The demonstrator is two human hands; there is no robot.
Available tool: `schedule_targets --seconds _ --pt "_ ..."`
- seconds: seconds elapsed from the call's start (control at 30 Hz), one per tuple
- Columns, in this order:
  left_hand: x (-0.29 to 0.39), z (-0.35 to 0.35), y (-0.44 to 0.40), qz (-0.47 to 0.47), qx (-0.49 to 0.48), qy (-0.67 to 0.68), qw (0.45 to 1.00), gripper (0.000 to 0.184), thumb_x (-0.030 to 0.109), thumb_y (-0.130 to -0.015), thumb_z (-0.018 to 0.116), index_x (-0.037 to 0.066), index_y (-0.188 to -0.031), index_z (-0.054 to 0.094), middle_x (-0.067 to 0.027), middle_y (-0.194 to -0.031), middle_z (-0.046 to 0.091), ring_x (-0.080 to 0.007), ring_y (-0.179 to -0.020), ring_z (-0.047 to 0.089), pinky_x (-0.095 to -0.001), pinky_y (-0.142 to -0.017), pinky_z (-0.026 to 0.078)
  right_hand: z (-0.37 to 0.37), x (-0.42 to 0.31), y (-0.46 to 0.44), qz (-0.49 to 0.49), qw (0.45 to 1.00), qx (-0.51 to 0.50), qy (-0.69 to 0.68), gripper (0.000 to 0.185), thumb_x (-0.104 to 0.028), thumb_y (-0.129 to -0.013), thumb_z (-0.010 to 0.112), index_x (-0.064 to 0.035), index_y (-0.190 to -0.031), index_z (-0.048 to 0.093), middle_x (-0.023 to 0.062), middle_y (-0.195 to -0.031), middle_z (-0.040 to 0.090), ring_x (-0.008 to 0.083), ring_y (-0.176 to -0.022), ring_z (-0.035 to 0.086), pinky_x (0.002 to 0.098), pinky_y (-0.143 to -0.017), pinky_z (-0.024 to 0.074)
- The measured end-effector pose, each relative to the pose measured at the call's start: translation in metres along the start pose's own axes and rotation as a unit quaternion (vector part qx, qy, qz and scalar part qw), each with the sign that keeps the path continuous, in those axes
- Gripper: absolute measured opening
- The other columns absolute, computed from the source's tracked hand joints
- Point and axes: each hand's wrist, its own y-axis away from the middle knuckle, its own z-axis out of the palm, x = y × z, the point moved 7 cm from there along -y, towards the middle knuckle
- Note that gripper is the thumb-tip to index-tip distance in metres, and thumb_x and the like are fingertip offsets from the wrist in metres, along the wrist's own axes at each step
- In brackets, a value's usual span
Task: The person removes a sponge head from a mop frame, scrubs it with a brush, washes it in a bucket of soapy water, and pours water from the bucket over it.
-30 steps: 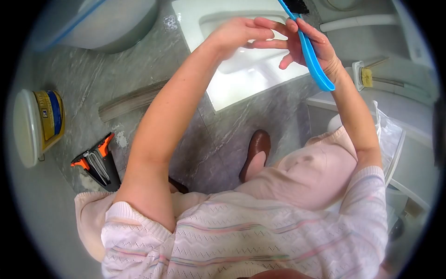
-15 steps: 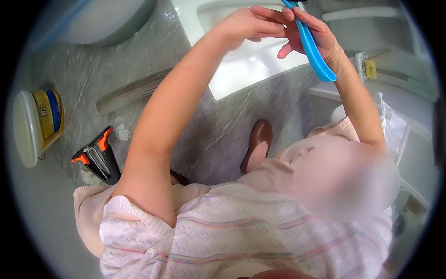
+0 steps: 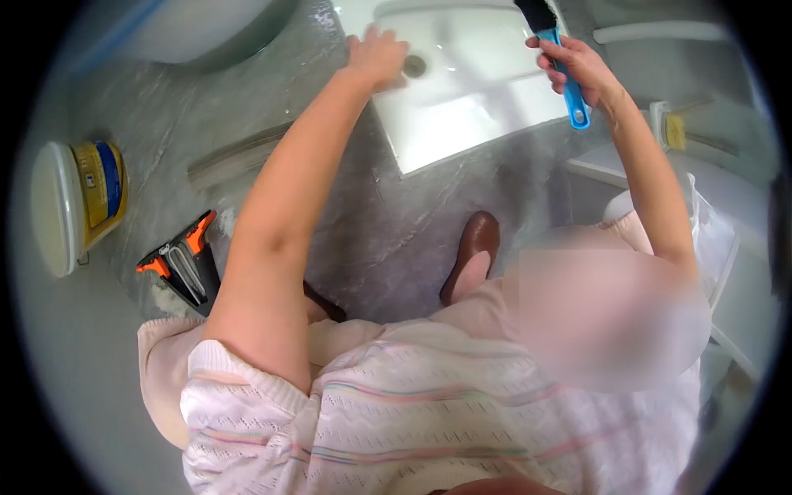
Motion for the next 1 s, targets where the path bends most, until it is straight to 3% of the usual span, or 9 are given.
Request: schedule_targets --seconds 0.03,0.1,0.2,0.3,0.43,0.5,0.63,0.83,1.0 --pt "-0.002 -0.006 0.014 0.060 0.095 -0.066 0.991 0.057 0.030 -0.066 0.072 0.010 -0.117 0.057 -0.0165 -0.113 0.059 -0.0313 -0.104 0.056 -0.0359 -0.091 0.043 0.000 0.007 -0.003 0.021 1.000 0.010 0.016 0.029 -0.030 -0.090 0.054 -0.0056 -0.105 0.055 -0.0010 -0.071 0.053 0.0053 -0.051 0.046 0.0200 -0.042 0.0381" --pt "-0.026 -0.017 0.016 0.073 -0.021 -0.042 0.996 0.057 0.028 -0.065 0.072 0.008 -0.116 0.057 -0.0165 -0.110 0.060 -0.0319 -0.101 0.057 -0.0362 -0.088 0.045 0.008 0.009 0.003 0.040 0.991 0.093 0.085 0.025 -0.030 -0.088 0.055 -0.0083 -0.100 0.055 -0.0057 -0.060 0.038 0.0031 -0.046 0.032 0.0214 -0.040 0.0289" --pt "-0.073 -0.050 0.048 0.031 -0.224 -0.120 0.967 0.058 0.024 -0.060 0.076 0.003 -0.112 0.058 -0.0175 -0.108 0.060 -0.0300 -0.099 0.059 -0.0361 -0.083 0.047 0.030 0.012 0.003 0.026 0.988 0.062 0.139 0.031 -0.034 -0.087 0.057 -0.0110 -0.106 0.054 -0.0072 -0.056 0.036 0.0015 -0.044 0.032 0.0181 -0.037 0.0249" --pt "-0.148 -0.050 0.111 -0.051 -0.461 -0.217 0.859 0.063 0.026 -0.053 0.080 0.001 -0.108 0.060 -0.0177 -0.106 0.062 -0.0291 -0.095 0.060 -0.0360 -0.079 0.048 0.064 0.001 0.001 -0.012 0.984 0.006 0.179 0.048 -0.038 -0.086 0.058 -0.0144 -0.127 0.048 -0.0076 -0.057 0.036 0.0012 -0.045 0.032 0.0170 -0.037 0.0253" --pt "-0.202 -0.038 0.180 -0.055 -0.353 -0.142 0.923 0.059 0.031 -0.050 0.082 0.004 -0.098 0.061 -0.0166 -0.101 0.062 -0.0309 -0.092 0.060 -0.0383 -0.077 0.048 0.116 -0.020 0.003 -0.041 0.961 -0.072 0.265 0.048 -0.032 -0.089 0.055 -0.0171 -0.133 0.042 -0.0068 -0.061 0.038 0.0039 -0.050 0.034 0.0192 -0.044 0.0312" --pt "-0.207 -0.030 0.193 -0.082 -0.210 -0.205 0.952 0.052 0.033 -0.053 0.080 0.005 -0.093 0.062 -0.0152 -0.094 0.063 -0.0311 -0.090 0.060 -0.0399 -0.076 0.049 0.132 -0.028 0.001 -0.112 0.939 -0.088 0.314 0.046 -0.029 -0.090 0.055 -0.0148 -0.132 0.044 -0.0040 -0.063 0.043 0.0065 -0.054 0.038 0.0220 -0.050 0.0364" --pt "-0.199 -0.021 0.196 -0.158 -0.256 -0.154 0.941 0.048 0.033 -0.053 0.076 0.007 -0.091 0.064 -0.0133 -0.086 0.064 -0.0307 -0.088 0.061 -0.0417 -0.073 0.049 0.149 -0.039 0.001 -0.100 0.934 -0.089 0.332 0.041 -0.022 -0.089 0.055 -0.0087 -0.128 0.047 -0.0004 -0.068 0.049 0.0090 -0.058 0.043 0.0249 -0.056 0.0404" --pt "-0.187 -0.042 0.175 -0.111 -0.135 0.048 0.983 0.049 0.022 -0.051 0.073 0.006 -0.096 0.064 -0.0146 -0.086 0.064 -0.0300 -0.087 0.061 -0.0399 -0.071 0.048 0.155 -0.036 -0.002 -0.053 0.952 -0.092 0.287 0.046 -0.022 -0.088 0.056 -0.0098 -0.131 0.043 -0.0032 -0.061 0.042 0.0066 -0.055 0.038 0.0228 -0.050 0.0343" --pt "-0.161 -0.107 0.188 -0.099 -0.145 0.059 0.983 0.044 0.017 -0.051 0.071 0.005 -0.093 0.063 -0.0152 -0.086 0.064 -0.0305 -0.084 0.061 -0.0392 -0.071 0.047 0.159 -0.023 -0.009 -0.024 0.959 -0.122 0.255 0.047 -0.022 -0.088 0.057 -0.0111 -0.131 0.042 -0.0047 -0.059 0.040 0.0057 -0.052 0.035 0.0220 -0.048 0.0315"
